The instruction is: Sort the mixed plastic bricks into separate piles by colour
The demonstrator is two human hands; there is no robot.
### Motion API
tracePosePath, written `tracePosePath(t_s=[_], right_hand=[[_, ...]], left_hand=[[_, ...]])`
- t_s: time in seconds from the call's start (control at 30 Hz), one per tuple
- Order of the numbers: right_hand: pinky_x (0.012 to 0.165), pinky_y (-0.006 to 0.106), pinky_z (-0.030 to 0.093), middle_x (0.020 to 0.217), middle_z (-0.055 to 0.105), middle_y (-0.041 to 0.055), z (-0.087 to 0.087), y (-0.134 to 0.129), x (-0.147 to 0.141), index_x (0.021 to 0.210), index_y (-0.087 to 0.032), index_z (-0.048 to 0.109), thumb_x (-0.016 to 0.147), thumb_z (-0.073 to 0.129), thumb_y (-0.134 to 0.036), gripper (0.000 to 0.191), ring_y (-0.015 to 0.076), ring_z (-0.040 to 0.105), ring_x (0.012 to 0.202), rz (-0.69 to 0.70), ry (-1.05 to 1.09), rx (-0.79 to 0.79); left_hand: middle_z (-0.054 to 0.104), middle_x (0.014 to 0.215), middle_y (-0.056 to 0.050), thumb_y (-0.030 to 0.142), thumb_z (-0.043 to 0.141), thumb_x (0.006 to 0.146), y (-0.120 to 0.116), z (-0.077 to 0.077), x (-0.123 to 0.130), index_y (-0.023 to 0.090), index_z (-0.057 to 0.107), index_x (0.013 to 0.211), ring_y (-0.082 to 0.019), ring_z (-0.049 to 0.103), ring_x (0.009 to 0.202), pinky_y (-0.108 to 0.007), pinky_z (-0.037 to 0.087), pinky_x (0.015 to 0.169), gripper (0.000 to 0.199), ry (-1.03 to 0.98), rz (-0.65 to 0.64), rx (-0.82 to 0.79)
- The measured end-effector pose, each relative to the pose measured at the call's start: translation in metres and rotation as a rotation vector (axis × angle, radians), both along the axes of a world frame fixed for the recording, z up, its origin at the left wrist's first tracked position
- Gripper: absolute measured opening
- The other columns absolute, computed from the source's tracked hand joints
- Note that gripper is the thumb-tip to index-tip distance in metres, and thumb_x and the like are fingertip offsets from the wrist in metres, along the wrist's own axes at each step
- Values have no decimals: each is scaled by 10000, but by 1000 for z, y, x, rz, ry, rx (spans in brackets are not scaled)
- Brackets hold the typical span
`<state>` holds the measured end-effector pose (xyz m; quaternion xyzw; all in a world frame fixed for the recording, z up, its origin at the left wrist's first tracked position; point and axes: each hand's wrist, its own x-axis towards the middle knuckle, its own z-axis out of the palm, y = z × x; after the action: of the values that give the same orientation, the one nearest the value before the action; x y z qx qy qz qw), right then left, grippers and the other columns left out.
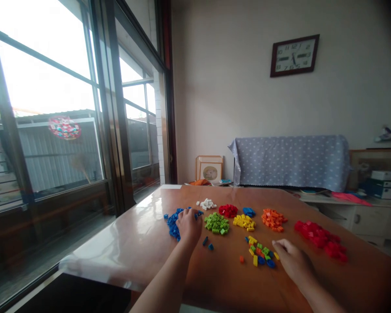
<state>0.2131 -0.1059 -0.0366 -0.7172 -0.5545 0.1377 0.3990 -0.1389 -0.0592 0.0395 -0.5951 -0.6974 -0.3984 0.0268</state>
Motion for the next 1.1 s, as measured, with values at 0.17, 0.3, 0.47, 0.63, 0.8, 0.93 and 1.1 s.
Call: tracePosePath(t_s=[0.17, 0.3, 0.47, 0.63, 0.8, 0.93, 1.1], right_hand=[[584, 292, 371, 578, 626, 18, 1, 1, -6, 663, -242, 583, 850, 411, -566, 412, 225, 616, 650, -20, -17, 18], [568, 294, 363, 576, 615, 17, -2, 4, -4, 656, -243, 586, 846, 420, -563, 407, 221, 606, 634, -12, -28, 16], [603, 289, 376, 626, 661, 21, -2, 4, 1, 693, -245, 600, 852, 440, -567, 392, 226, 636, 680, 3, -32, -13], [624, 278, 380, 704, 703, 27, 2, 1, 5, 734, -245, 608, 883, 430, -548, 382, 220, 648, 724, 52, -66, -9], [610, 272, 367, 710, 704, 28, 6, 0, 3, 755, -241, 624, 888, 445, -520, 357, 208, 642, 701, 30, -74, -42], [609, 267, 354, 704, 698, 26, 7, -1, 1, 755, -238, 622, 891, 454, -499, 339, 198, 629, 684, 27, -85, -18], [606, 262, 340, 711, 698, 24, 9, -3, -1, 737, -235, 618, 893, 462, -474, 326, 189, 617, 680, 12, -83, 4]], left_hand=[[617, 1243, -56, 409, 590, 848, 8, 9, -54, 315, 708, 1034, -329, 433, 1231, -472, 324, 984, 240, 63, 116, -13], [633, 1261, -47, 411, 595, 845, 14, 4, -70, 330, 721, 1051, -340, 419, 1261, -490, 323, 994, 255, 56, 132, -48], [647, 1247, -69, 373, 556, 881, 10, -5, -64, 309, 731, 1060, -344, 438, 1255, -498, 329, 988, 259, 50, 105, -10], [629, 1262, -51, 360, 492, 929, -6, -5, -33, 318, 716, 1073, -301, 442, 1237, -453, 324, 991, 270, 93, 37, 36], [678, 1117, -49, 339, 461, 962, -34, -9, 5, 305, 716, 1032, -259, 506, 1107, -379, 343, 897, 266, 180, -127, 31], [693, 1021, -51, 320, 466, 967, -53, -20, 29, 291, 711, 993, -231, 551, 1012, -334, 352, 845, 248, 243, -292, -33], [691, 1028, -56, 256, 507, 934, -61, -29, 61, 261, 712, 969, -202, 588, 998, -282, 389, 835, 209, 234, -507, -119]])
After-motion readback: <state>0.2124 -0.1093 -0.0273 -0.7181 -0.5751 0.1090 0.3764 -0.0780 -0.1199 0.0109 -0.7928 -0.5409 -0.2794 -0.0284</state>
